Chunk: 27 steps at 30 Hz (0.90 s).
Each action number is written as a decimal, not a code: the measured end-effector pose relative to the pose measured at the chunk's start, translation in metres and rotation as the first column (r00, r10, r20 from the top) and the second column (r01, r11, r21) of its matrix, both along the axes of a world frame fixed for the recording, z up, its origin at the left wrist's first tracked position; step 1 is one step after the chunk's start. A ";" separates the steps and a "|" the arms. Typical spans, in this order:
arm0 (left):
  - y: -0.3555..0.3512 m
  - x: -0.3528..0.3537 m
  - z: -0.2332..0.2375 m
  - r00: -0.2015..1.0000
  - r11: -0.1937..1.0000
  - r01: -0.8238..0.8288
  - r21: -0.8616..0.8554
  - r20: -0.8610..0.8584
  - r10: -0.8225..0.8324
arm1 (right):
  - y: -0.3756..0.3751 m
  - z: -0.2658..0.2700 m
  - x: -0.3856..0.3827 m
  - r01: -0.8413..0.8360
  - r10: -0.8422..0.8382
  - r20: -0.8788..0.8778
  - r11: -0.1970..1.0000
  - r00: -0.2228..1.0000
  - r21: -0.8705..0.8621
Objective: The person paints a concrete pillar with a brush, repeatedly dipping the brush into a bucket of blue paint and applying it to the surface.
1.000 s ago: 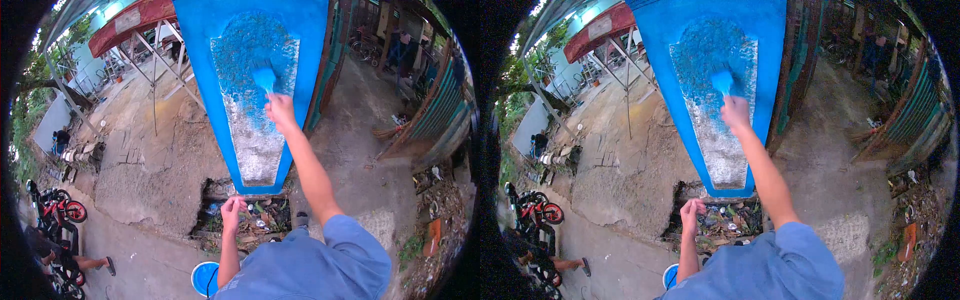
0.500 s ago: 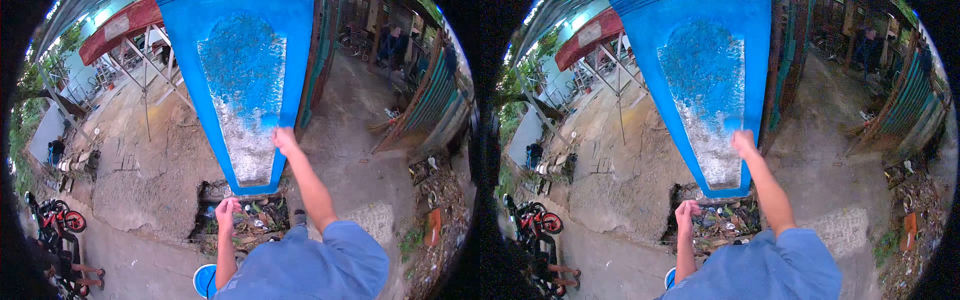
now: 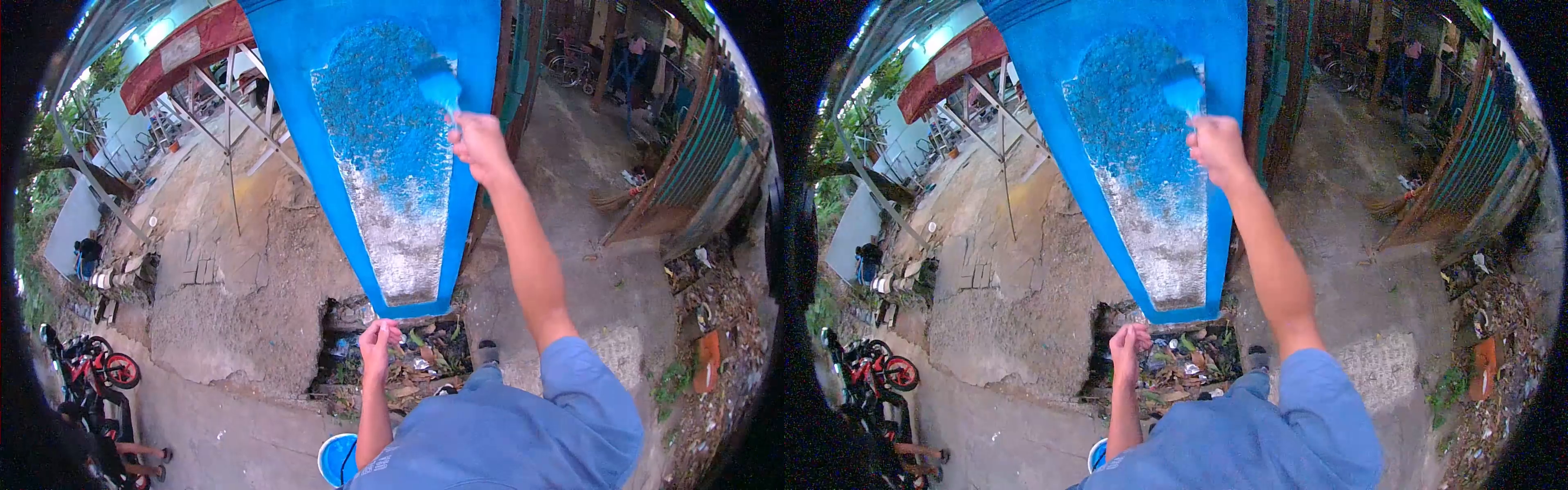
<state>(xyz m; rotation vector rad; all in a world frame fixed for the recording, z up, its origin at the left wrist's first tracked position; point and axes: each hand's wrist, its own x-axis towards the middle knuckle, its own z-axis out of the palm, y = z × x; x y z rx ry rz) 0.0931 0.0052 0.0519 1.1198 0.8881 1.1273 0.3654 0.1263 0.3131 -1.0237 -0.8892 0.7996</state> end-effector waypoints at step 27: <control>-0.003 -0.007 -0.005 0.998 0.998 -0.046 -0.045 0.029 0.048 | -0.004 -0.023 -0.013 0.057 -0.073 -0.191 0.995 0.979 -0.084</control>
